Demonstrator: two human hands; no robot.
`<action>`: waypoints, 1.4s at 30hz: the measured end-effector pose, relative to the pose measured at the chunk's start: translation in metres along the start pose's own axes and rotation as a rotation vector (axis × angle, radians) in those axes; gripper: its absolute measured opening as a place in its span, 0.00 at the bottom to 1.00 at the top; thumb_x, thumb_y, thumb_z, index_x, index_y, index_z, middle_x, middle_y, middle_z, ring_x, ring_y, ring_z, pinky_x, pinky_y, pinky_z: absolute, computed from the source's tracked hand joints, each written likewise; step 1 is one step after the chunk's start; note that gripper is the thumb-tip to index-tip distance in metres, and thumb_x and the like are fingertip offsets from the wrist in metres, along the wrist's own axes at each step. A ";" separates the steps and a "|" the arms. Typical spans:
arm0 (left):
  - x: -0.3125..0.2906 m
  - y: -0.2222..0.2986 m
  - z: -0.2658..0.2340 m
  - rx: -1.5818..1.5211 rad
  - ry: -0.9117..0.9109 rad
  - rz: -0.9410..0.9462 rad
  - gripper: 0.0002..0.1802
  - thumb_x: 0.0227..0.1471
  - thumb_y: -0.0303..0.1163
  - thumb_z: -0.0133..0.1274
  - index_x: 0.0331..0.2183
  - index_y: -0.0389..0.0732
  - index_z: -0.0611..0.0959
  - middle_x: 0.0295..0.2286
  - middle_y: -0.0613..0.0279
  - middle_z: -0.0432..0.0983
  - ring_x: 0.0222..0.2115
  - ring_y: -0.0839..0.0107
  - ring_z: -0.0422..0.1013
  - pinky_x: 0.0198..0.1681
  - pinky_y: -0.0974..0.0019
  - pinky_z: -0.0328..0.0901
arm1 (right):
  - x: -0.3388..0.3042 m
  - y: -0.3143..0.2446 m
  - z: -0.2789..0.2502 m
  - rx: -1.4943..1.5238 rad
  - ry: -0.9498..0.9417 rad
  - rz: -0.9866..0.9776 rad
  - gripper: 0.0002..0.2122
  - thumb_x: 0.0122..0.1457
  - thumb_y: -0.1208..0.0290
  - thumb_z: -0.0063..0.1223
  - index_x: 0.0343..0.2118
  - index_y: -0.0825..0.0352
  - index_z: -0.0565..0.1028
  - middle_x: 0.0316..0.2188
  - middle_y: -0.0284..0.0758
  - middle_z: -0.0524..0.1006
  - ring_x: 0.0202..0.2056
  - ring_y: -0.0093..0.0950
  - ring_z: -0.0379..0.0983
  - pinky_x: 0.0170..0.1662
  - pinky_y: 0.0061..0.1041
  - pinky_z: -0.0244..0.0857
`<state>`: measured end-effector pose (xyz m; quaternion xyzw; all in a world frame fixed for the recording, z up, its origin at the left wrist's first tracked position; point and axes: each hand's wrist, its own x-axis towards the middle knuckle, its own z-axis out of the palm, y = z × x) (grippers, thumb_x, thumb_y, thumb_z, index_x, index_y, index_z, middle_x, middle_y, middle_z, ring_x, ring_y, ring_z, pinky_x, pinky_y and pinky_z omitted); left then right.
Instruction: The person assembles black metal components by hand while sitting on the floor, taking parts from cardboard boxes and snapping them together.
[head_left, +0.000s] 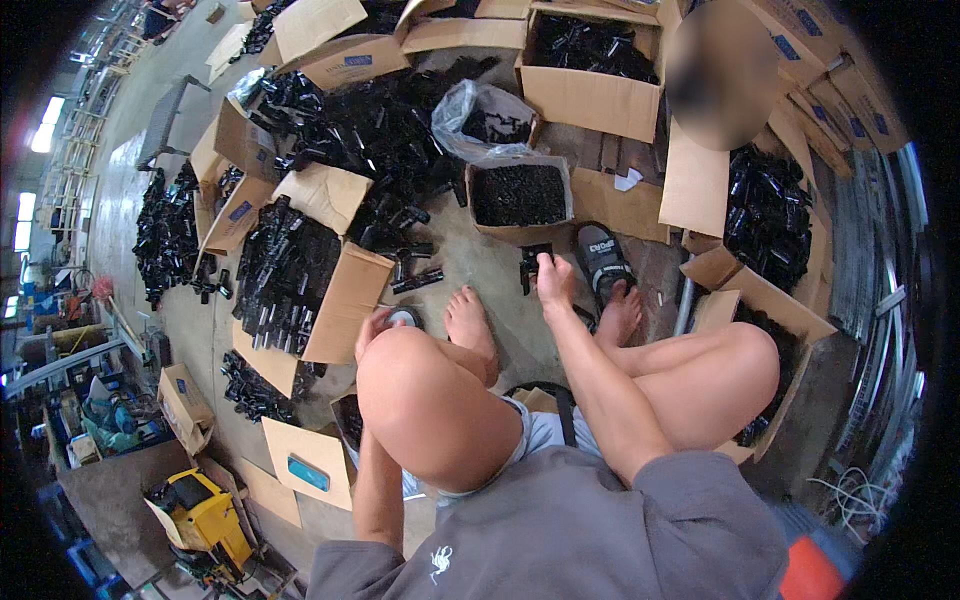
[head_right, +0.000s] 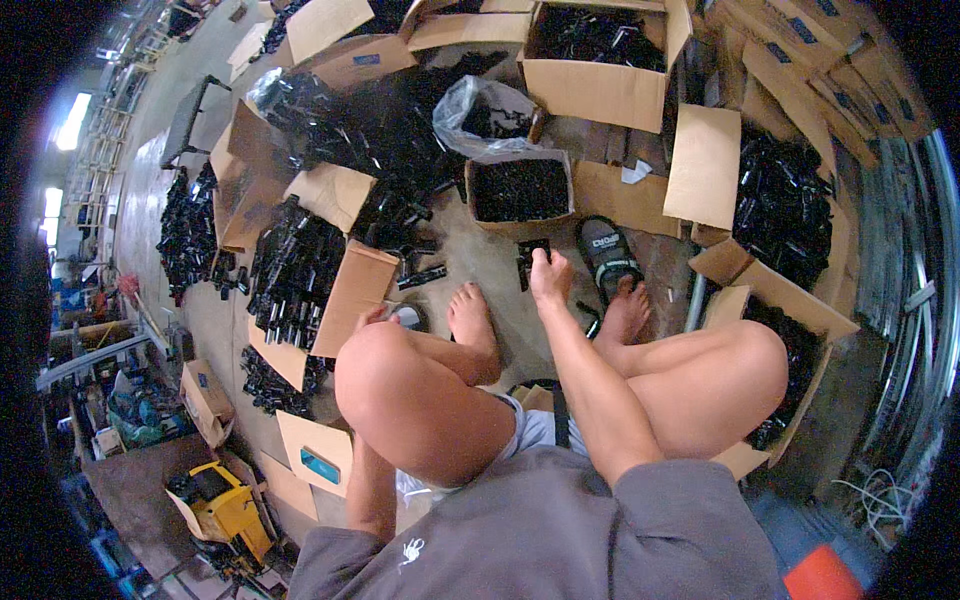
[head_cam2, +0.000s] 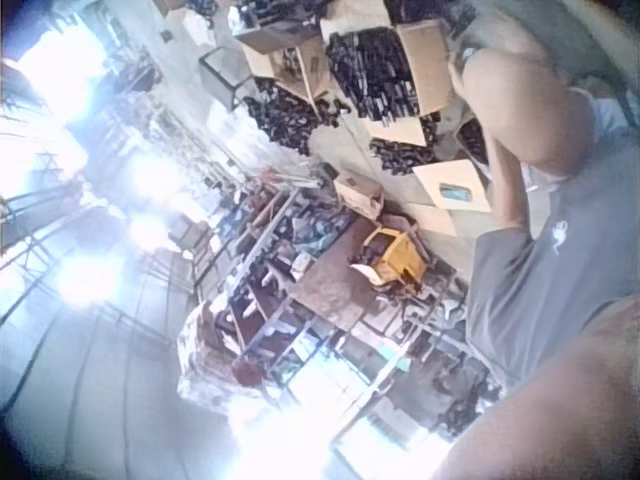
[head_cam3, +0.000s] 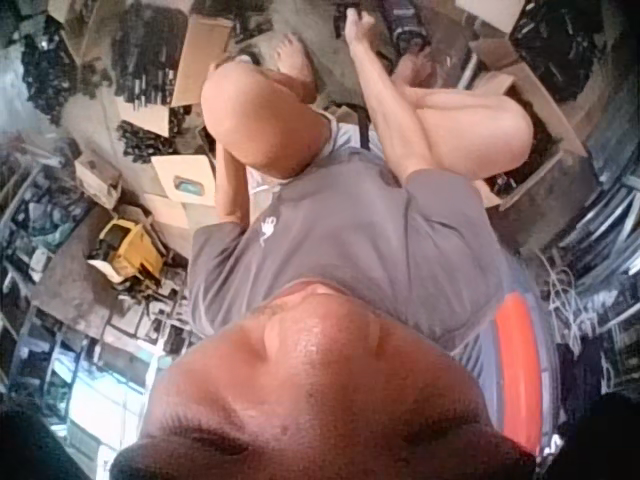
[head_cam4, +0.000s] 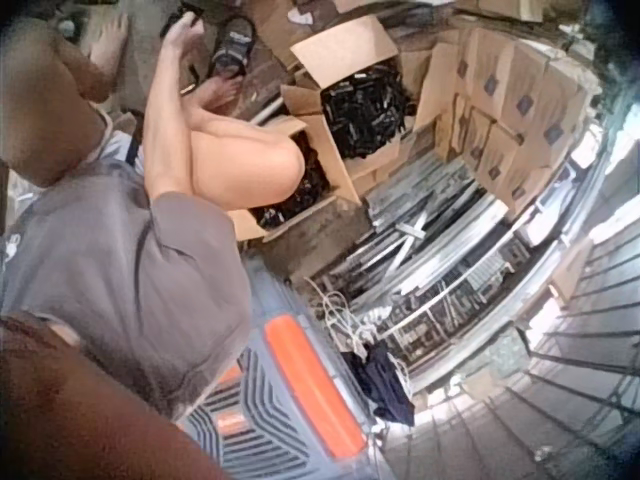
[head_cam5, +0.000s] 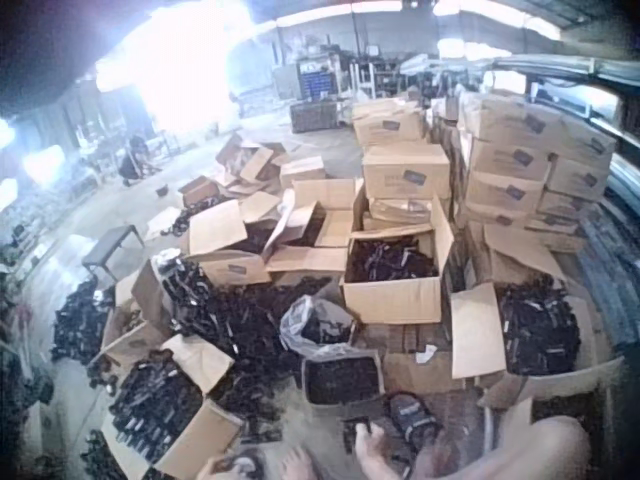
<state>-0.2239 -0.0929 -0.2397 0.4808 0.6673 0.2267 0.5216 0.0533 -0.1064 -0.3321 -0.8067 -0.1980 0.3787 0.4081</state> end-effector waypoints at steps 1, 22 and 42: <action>-0.005 0.033 -0.027 -0.064 -0.028 0.058 0.24 0.55 0.32 0.57 0.53 0.36 0.74 0.47 0.56 0.77 0.49 0.66 0.73 0.49 0.63 0.68 | -0.007 -0.017 -0.004 0.311 -0.096 0.100 0.12 0.58 0.63 0.49 0.31 0.67 0.79 0.22 0.32 0.78 0.22 0.28 0.73 0.28 0.30 0.67; -0.040 0.355 0.057 -0.156 -0.472 0.572 0.15 0.69 0.42 0.42 0.41 0.41 0.76 0.29 0.71 0.70 0.30 0.81 0.66 0.32 0.73 0.64 | -0.076 -0.352 -0.208 0.312 -0.613 -0.503 0.10 0.65 0.74 0.53 0.46 0.72 0.77 0.35 0.33 0.80 0.35 0.20 0.77 0.40 0.20 0.75; -0.025 0.326 0.065 -0.382 -0.514 0.524 0.12 0.54 0.39 0.62 0.29 0.42 0.81 0.23 0.74 0.72 0.23 0.84 0.65 0.30 0.73 0.60 | -0.069 -0.317 -0.166 0.489 -0.352 -0.726 0.10 0.67 0.67 0.53 0.42 0.68 0.79 0.31 0.33 0.81 0.29 0.18 0.75 0.32 0.18 0.68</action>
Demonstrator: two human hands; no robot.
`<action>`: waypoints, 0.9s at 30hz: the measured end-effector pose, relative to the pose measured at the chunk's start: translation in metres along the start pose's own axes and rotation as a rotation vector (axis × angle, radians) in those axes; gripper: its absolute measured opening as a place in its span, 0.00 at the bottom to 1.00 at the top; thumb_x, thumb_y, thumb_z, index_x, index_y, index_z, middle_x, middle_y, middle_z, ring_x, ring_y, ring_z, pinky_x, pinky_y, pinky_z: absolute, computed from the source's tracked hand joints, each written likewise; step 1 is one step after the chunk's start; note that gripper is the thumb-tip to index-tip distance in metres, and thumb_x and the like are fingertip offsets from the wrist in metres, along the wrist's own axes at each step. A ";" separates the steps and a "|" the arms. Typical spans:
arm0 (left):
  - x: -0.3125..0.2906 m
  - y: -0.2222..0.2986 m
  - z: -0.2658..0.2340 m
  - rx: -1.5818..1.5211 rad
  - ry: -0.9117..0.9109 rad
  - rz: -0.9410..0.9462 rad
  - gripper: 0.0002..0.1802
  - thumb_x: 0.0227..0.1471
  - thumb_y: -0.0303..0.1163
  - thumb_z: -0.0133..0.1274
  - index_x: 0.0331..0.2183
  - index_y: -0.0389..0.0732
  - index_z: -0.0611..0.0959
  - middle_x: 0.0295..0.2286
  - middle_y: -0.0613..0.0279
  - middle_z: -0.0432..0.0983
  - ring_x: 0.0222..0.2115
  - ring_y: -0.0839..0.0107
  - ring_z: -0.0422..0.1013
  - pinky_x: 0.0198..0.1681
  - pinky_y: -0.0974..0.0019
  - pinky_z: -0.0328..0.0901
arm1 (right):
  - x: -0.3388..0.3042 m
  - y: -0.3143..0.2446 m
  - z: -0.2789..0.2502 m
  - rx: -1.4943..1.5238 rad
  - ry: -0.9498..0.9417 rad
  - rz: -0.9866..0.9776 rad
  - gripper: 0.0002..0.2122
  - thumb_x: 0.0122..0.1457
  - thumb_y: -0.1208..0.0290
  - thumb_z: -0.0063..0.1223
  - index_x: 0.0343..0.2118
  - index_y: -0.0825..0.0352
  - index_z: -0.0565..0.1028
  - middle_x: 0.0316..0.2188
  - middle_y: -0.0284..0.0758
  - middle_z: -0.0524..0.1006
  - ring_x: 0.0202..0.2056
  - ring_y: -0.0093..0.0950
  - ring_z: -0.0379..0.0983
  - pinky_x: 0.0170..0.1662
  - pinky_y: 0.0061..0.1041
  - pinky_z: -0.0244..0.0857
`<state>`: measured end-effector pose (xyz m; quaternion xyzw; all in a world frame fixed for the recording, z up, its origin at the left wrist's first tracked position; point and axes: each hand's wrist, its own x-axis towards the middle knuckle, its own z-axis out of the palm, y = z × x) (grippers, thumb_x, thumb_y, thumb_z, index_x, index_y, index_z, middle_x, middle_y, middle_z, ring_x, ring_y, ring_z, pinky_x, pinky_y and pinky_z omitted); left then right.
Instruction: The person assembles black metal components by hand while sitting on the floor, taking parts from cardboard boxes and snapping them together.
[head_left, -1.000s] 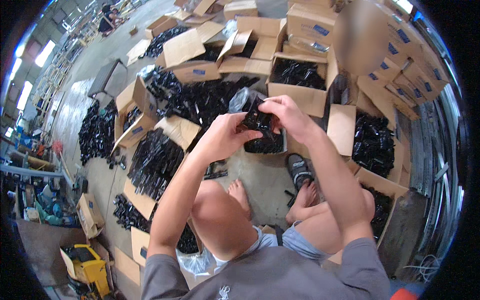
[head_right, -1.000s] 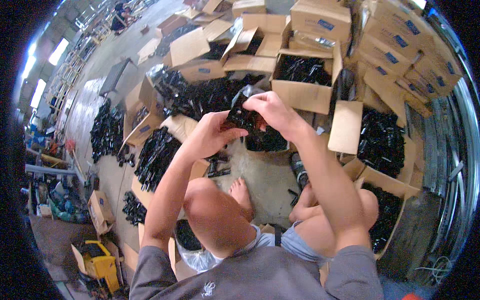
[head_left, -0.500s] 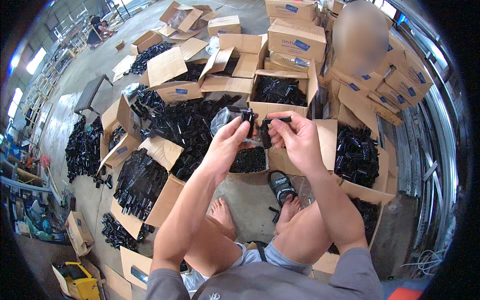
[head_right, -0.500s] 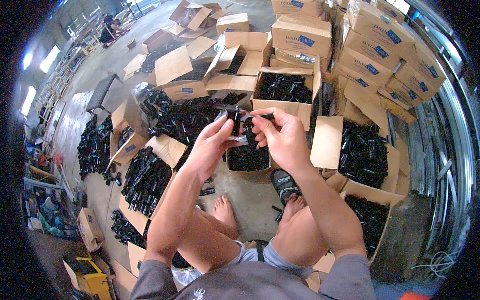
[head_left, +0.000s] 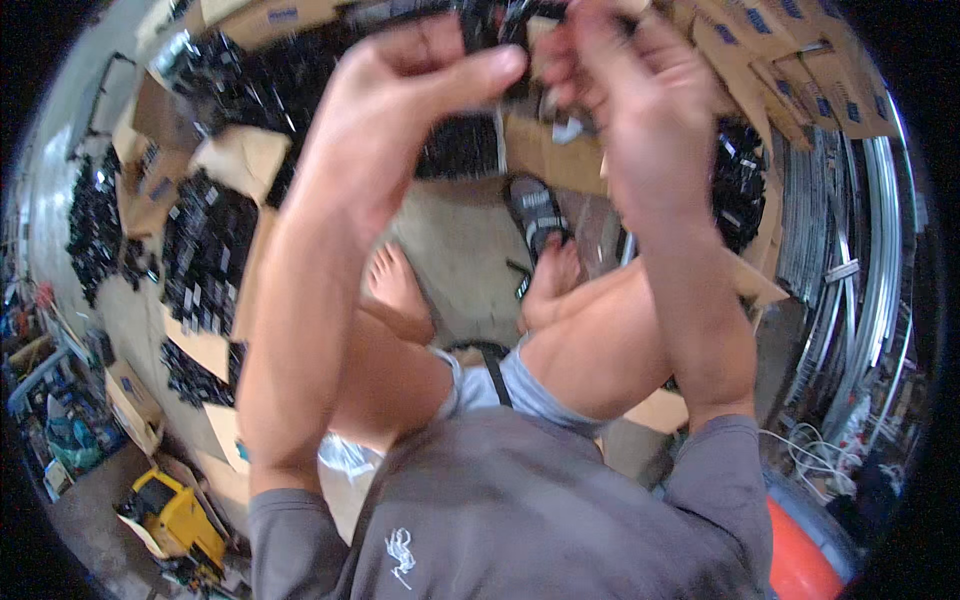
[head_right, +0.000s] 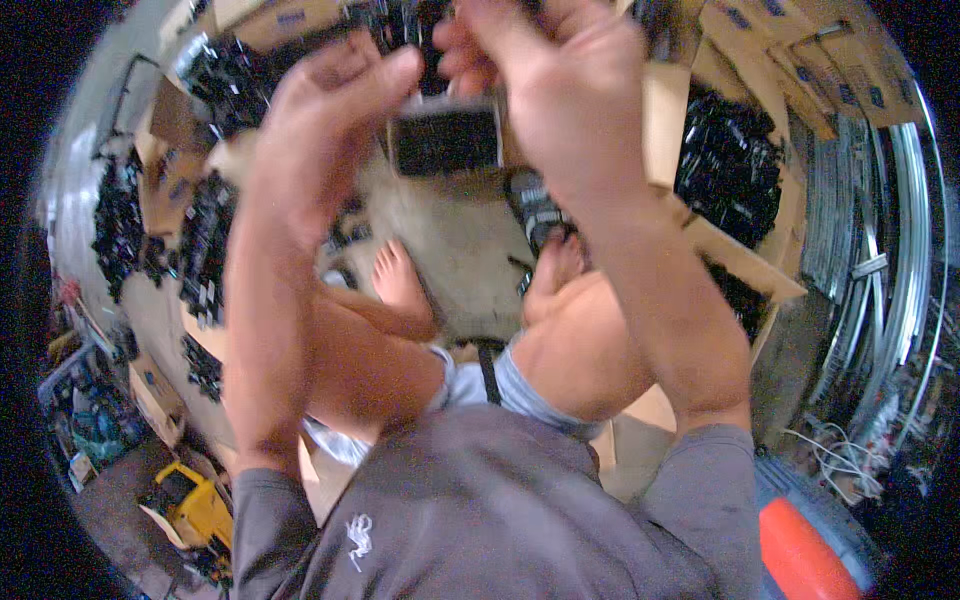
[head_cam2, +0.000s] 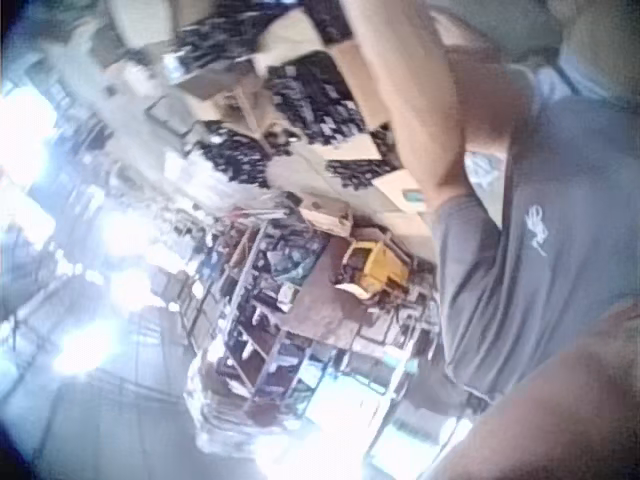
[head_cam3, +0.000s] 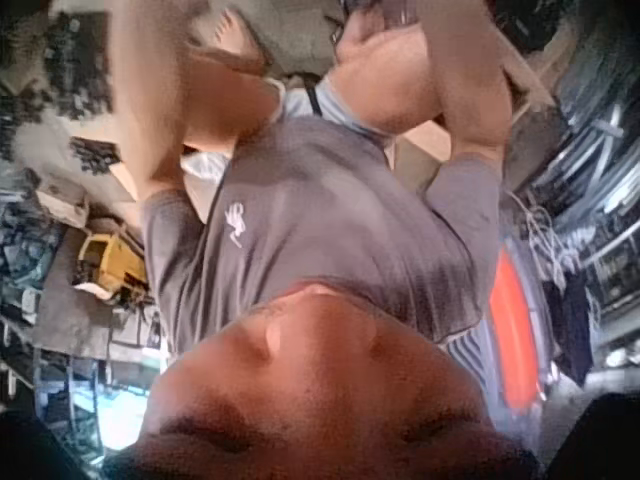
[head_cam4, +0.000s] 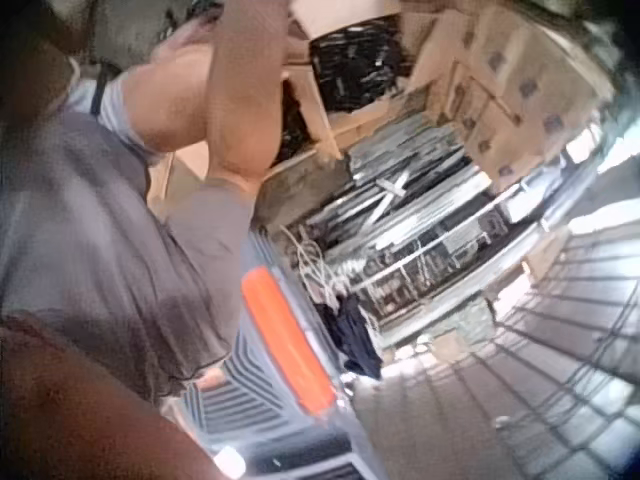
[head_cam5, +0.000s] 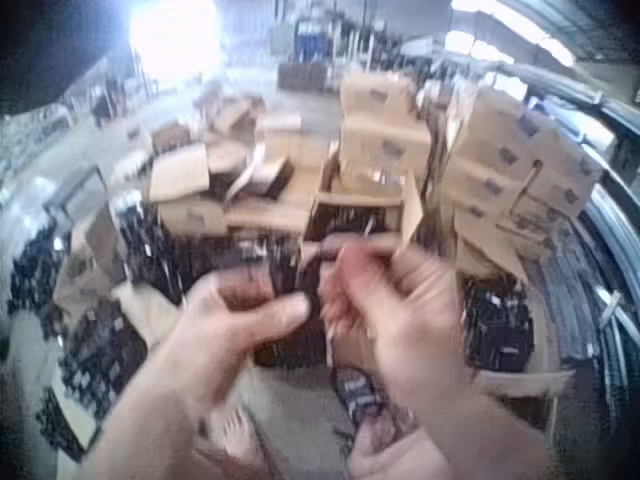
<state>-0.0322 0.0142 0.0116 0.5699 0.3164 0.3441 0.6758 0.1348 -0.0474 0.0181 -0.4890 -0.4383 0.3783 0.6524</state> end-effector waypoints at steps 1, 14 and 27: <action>0.001 0.000 0.012 0.048 -0.014 -0.017 0.11 0.53 0.38 0.63 0.31 0.41 0.82 0.24 0.74 0.74 0.25 0.83 0.67 0.31 0.73 0.61 | -0.006 -0.009 -0.008 -0.029 0.028 0.034 0.11 0.67 0.64 0.53 0.42 0.67 0.78 0.28 0.33 0.81 0.27 0.20 0.76 0.30 0.17 0.69; -0.014 -0.005 0.000 -0.210 -0.263 -0.080 0.15 0.52 0.35 0.66 0.35 0.32 0.85 0.29 0.61 0.81 0.28 0.78 0.74 0.35 0.71 0.69 | -0.020 0.021 0.011 0.018 0.306 -0.209 0.12 0.67 0.61 0.52 0.43 0.65 0.77 0.30 0.29 0.79 0.30 0.15 0.74 0.31 0.11 0.67; -0.006 0.002 0.008 -0.276 -0.154 -0.226 0.21 0.46 0.29 0.69 0.44 0.34 0.85 0.37 0.61 0.83 0.38 0.75 0.76 0.49 0.71 0.67 | -0.017 -0.001 -0.005 0.016 0.107 0.017 0.13 0.66 0.63 0.56 0.41 0.70 0.79 0.26 0.36 0.80 0.24 0.20 0.75 0.28 0.19 0.71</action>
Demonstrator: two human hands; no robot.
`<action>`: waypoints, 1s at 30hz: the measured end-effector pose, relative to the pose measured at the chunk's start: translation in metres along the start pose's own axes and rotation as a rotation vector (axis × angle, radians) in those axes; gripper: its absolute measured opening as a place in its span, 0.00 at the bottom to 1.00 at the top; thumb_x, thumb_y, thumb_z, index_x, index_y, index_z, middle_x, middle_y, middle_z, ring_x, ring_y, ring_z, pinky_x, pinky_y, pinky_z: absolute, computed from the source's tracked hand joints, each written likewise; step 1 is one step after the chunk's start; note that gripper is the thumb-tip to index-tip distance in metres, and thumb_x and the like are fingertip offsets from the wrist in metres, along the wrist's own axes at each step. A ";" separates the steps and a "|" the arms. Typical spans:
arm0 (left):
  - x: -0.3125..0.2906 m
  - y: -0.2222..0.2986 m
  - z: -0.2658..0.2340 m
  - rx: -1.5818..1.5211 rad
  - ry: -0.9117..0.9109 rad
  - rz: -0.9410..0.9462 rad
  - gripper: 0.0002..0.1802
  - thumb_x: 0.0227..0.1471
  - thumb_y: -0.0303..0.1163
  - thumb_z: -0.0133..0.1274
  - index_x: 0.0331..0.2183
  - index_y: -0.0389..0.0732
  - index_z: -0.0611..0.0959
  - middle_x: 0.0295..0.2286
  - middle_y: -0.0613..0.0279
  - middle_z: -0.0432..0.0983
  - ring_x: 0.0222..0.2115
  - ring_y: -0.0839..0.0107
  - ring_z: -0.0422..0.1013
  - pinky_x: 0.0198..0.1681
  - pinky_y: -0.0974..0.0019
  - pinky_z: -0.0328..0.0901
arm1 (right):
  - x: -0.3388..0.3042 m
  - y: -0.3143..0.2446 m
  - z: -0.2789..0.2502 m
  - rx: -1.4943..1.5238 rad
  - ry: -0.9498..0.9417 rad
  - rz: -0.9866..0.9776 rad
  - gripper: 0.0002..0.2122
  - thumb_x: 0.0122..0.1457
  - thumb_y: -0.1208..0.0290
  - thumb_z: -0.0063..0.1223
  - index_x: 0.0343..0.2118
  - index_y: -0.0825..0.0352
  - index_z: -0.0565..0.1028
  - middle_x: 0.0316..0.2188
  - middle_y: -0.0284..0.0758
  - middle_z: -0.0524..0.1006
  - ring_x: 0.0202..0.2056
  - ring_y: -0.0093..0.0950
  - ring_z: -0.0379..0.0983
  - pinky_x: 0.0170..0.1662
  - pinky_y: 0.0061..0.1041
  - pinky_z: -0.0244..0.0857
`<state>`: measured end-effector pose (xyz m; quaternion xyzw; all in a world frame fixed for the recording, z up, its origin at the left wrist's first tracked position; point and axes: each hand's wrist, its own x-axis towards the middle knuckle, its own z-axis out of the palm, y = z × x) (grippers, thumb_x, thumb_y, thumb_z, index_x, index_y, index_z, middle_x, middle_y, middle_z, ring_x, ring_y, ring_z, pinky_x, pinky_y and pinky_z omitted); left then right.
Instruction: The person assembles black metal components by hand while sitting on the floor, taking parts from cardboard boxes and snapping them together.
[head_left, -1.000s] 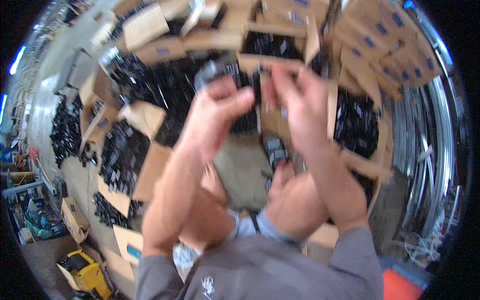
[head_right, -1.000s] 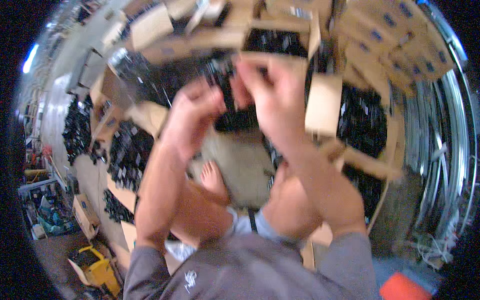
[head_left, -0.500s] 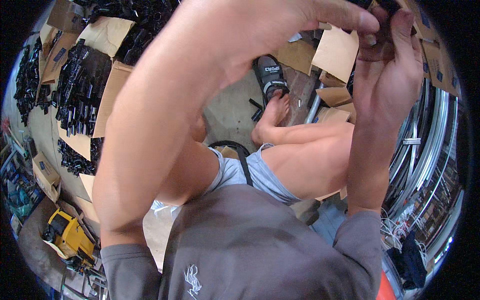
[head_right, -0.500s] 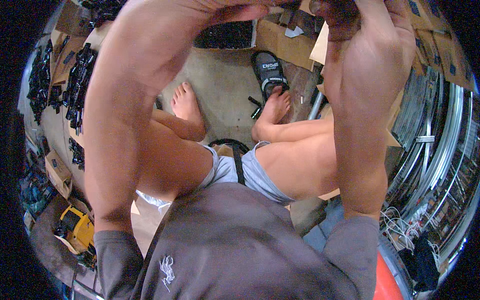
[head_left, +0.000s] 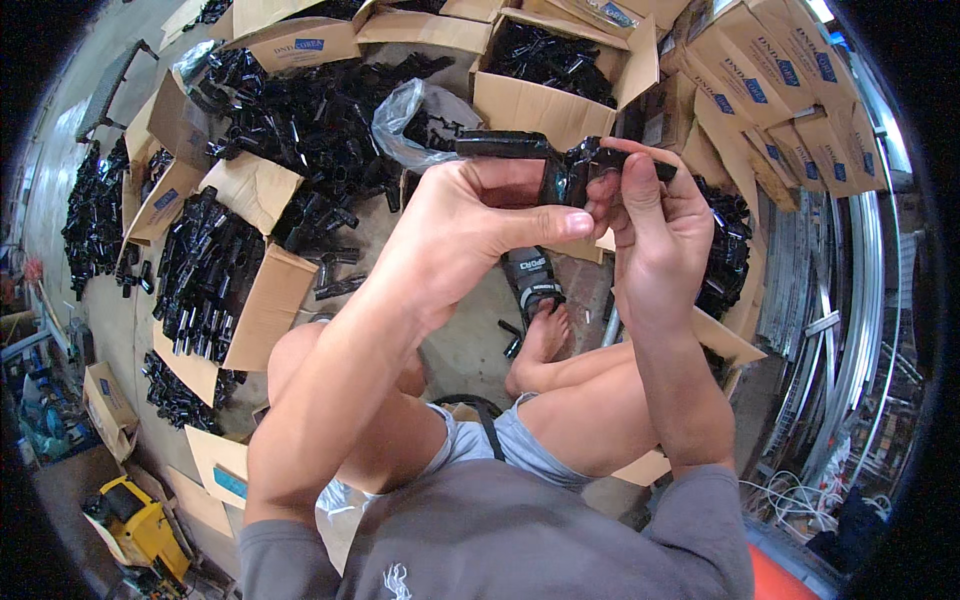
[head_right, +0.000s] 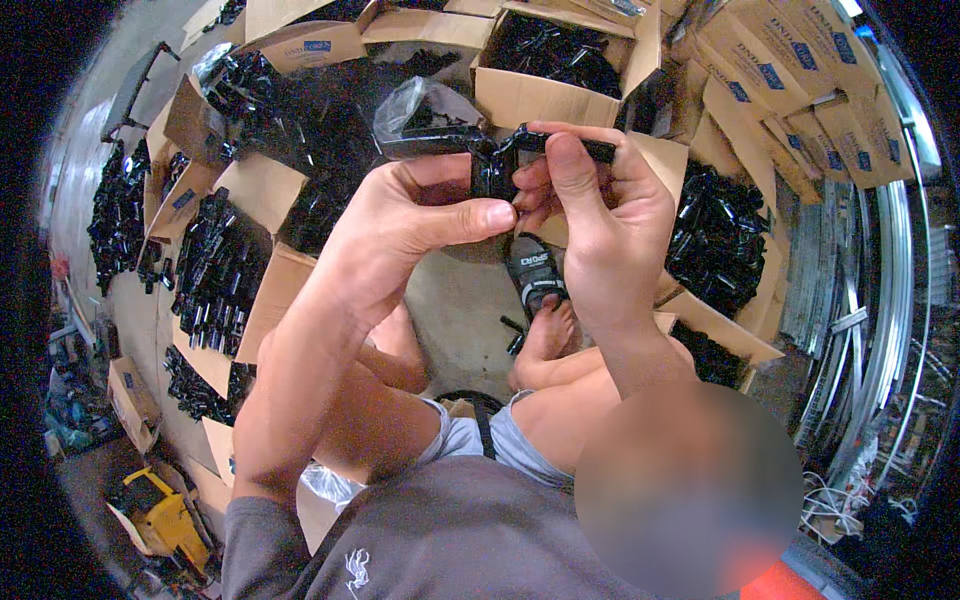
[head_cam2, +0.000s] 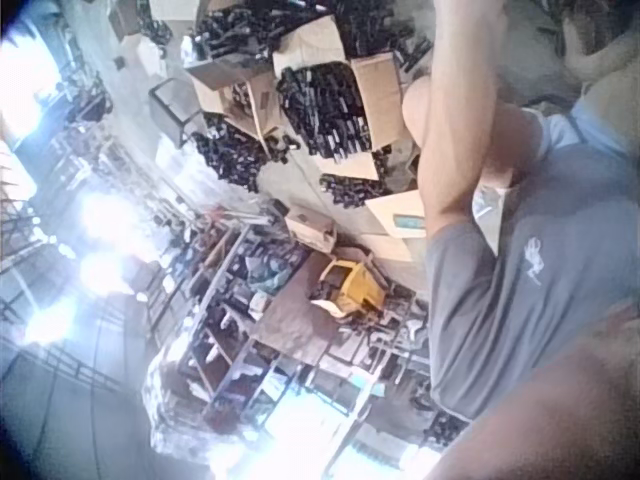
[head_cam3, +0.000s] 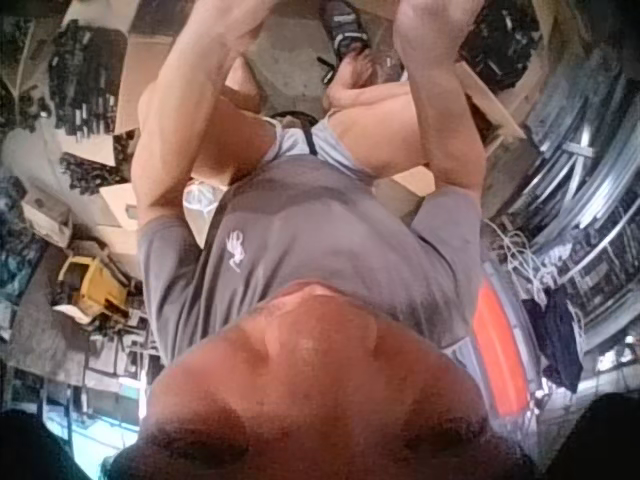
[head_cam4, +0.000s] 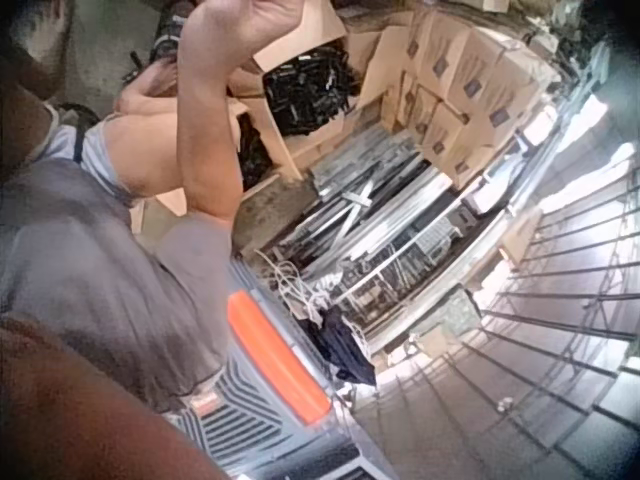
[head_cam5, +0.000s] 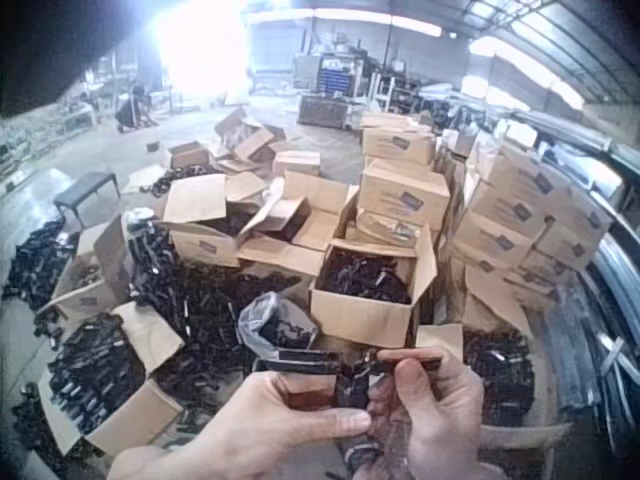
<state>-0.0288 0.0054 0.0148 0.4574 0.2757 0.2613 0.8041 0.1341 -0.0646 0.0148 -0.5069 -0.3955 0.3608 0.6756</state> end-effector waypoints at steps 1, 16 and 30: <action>-0.001 0.000 0.002 -0.012 0.003 0.005 0.21 0.46 0.30 0.69 0.43 0.34 0.85 0.36 0.62 0.83 0.37 0.76 0.76 0.48 0.71 0.67 | -0.001 -0.002 0.001 0.005 0.004 -0.005 0.13 0.66 0.63 0.56 0.41 0.70 0.79 0.26 0.36 0.80 0.24 0.20 0.75 0.28 0.19 0.71; -0.012 0.000 -0.009 0.043 0.122 0.052 0.17 0.48 0.35 0.68 0.39 0.37 0.86 0.34 0.64 0.83 0.33 0.78 0.76 0.39 0.73 0.69 | 0.000 -0.005 0.017 -0.021 0.029 0.080 0.16 0.68 0.59 0.51 0.49 0.67 0.75 0.24 0.34 0.79 0.21 0.18 0.74 0.24 0.17 0.70; -0.002 0.037 -0.062 -0.145 0.500 0.213 0.11 0.55 0.33 0.63 0.36 0.36 0.85 0.35 0.64 0.81 0.36 0.76 0.76 0.43 0.72 0.73 | 0.078 0.299 0.005 -1.319 -0.626 0.321 0.10 0.57 0.65 0.59 0.41 0.59 0.83 0.42 0.45 0.81 0.45 0.43 0.79 0.51 0.42 0.71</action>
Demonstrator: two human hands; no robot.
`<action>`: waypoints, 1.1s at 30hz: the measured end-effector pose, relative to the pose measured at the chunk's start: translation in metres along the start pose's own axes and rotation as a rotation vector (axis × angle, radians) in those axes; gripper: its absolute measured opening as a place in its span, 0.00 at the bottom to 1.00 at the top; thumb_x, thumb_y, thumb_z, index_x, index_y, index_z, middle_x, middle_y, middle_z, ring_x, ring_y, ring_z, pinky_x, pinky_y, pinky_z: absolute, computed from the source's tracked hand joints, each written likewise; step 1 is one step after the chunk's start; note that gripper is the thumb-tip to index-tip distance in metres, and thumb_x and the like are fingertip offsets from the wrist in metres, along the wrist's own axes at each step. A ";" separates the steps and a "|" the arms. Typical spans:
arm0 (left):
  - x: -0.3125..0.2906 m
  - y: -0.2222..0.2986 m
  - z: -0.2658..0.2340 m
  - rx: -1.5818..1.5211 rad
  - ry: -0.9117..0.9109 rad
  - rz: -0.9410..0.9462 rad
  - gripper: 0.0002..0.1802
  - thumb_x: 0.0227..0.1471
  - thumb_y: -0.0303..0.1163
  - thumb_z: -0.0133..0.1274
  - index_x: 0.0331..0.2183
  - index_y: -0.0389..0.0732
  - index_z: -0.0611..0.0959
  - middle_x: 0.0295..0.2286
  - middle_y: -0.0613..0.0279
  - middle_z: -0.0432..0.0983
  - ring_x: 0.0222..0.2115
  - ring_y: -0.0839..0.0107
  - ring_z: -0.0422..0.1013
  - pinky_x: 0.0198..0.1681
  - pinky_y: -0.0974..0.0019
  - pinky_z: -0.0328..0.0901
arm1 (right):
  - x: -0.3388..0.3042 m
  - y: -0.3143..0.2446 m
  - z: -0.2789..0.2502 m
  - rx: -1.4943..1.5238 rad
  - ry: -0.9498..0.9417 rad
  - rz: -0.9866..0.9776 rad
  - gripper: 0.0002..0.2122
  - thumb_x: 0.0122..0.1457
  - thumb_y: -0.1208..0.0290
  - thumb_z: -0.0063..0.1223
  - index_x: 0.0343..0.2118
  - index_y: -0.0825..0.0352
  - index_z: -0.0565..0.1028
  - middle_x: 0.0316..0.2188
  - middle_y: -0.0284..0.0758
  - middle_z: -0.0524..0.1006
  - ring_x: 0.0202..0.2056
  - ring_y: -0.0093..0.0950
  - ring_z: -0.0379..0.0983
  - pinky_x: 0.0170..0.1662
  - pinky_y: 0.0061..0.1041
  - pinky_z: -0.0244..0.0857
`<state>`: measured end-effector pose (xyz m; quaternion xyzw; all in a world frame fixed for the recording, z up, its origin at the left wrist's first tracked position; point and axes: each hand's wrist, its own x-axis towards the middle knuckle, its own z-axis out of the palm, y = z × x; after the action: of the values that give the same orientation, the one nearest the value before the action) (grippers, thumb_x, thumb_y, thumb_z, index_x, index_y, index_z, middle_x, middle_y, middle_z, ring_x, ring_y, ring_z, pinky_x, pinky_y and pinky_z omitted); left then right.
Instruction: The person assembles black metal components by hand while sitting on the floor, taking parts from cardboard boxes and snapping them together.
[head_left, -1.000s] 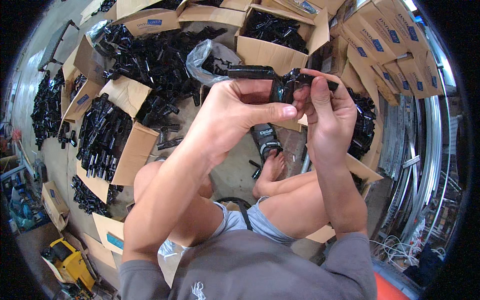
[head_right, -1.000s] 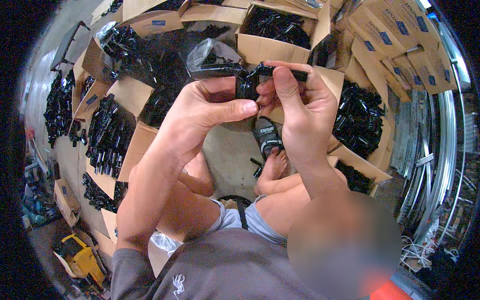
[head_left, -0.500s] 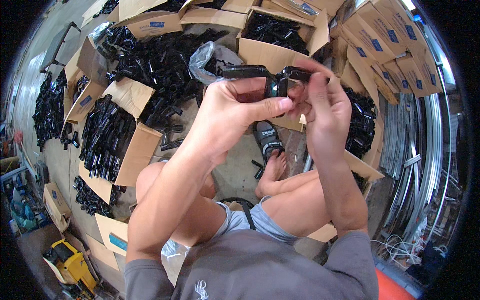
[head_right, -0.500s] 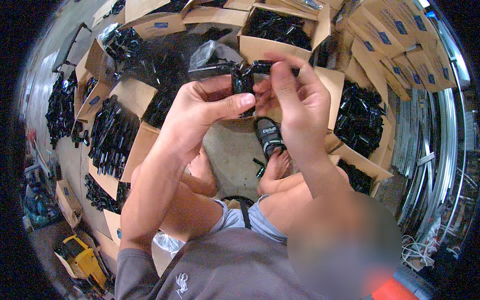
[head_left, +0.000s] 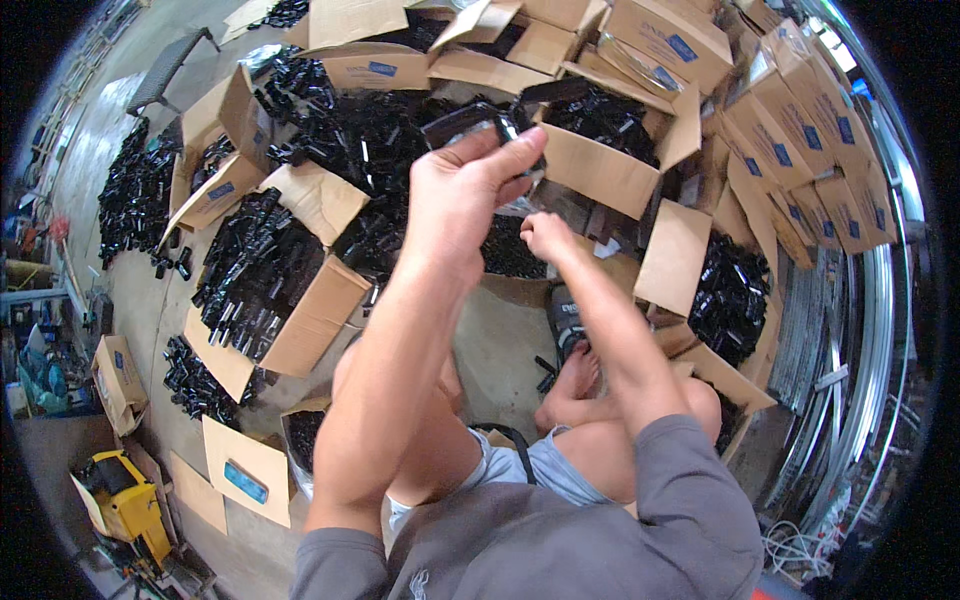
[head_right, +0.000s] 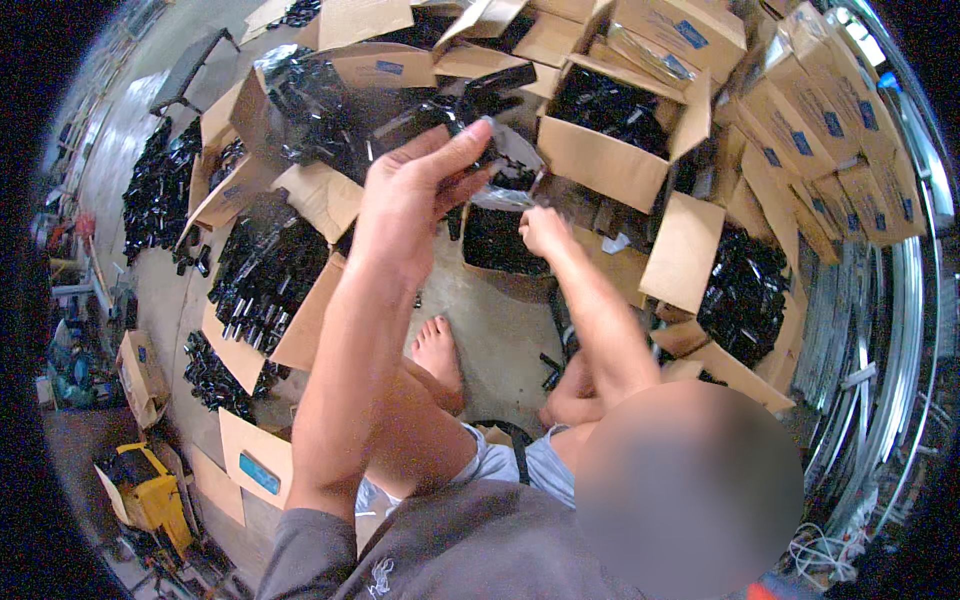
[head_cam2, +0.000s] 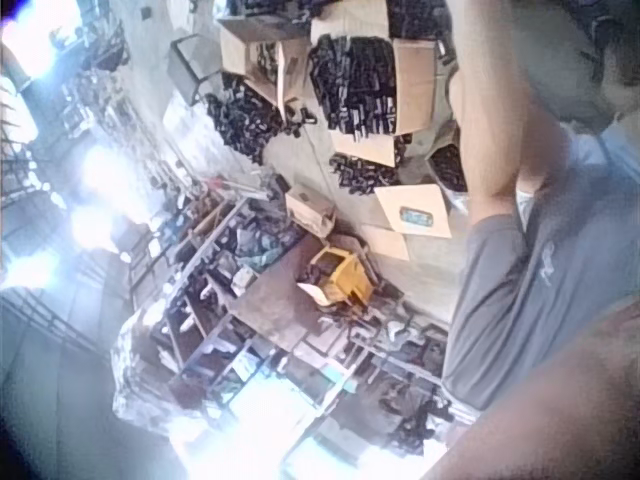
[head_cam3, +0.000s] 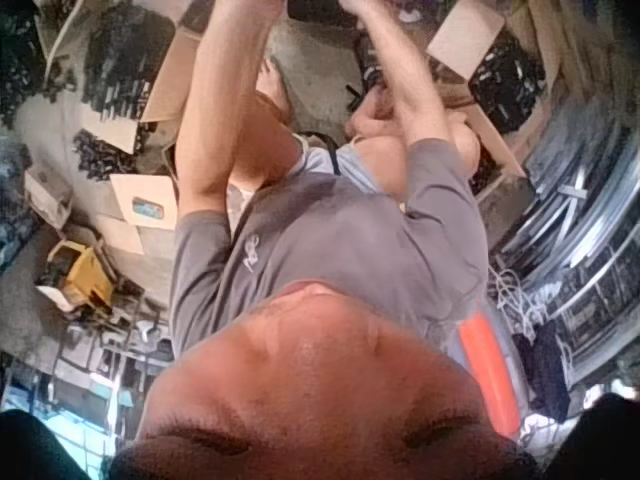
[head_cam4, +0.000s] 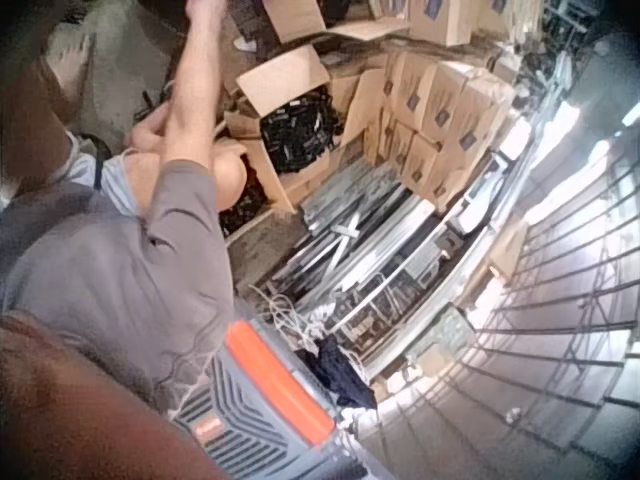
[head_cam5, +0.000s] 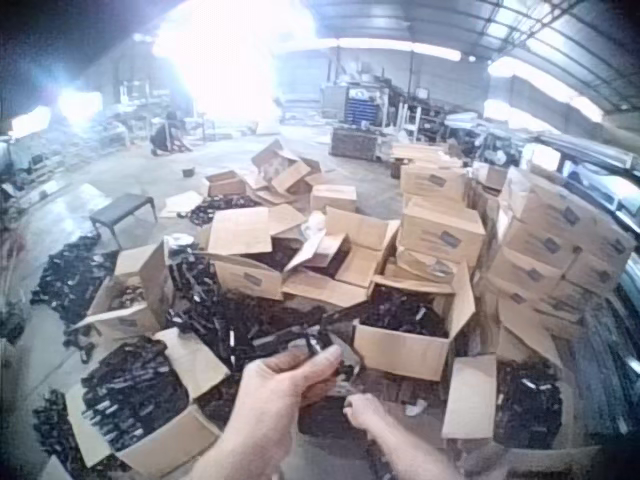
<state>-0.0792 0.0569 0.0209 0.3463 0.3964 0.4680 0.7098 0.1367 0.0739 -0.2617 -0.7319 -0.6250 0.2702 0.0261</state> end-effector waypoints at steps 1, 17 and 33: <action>0.001 0.001 0.007 -0.013 -0.008 0.012 0.11 0.54 0.33 0.63 0.36 0.37 0.85 0.35 0.65 0.81 0.35 0.77 0.76 0.43 0.71 0.74 | 0.012 0.018 0.028 0.045 0.064 0.022 0.10 0.57 0.66 0.59 0.41 0.59 0.83 0.42 0.45 0.81 0.45 0.43 0.79 0.51 0.42 0.71; 0.016 0.000 -0.010 0.047 0.077 0.104 0.09 0.49 0.34 0.67 0.28 0.39 0.86 0.21 0.74 0.73 0.22 0.83 0.63 0.26 0.73 0.57 | 0.009 -0.089 0.098 0.197 0.195 0.223 0.10 0.53 0.68 0.58 0.37 0.66 0.80 0.42 0.47 0.80 0.46 0.49 0.76 0.48 0.47 0.71; 0.016 -0.009 -0.023 -0.025 0.038 0.092 0.07 0.51 0.31 0.67 0.32 0.40 0.86 0.28 0.69 0.80 0.27 0.81 0.73 0.34 0.75 0.67 | -0.033 -0.115 -0.119 0.379 0.355 -0.356 0.10 0.61 0.75 0.50 0.43 0.69 0.77 0.37 0.47 0.82 0.41 0.44 0.80 0.47 0.40 0.72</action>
<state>-0.0916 0.0722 -0.0009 0.3464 0.3874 0.5115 0.6843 0.0819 0.1039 -0.1047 -0.6288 -0.6676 0.2410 0.3176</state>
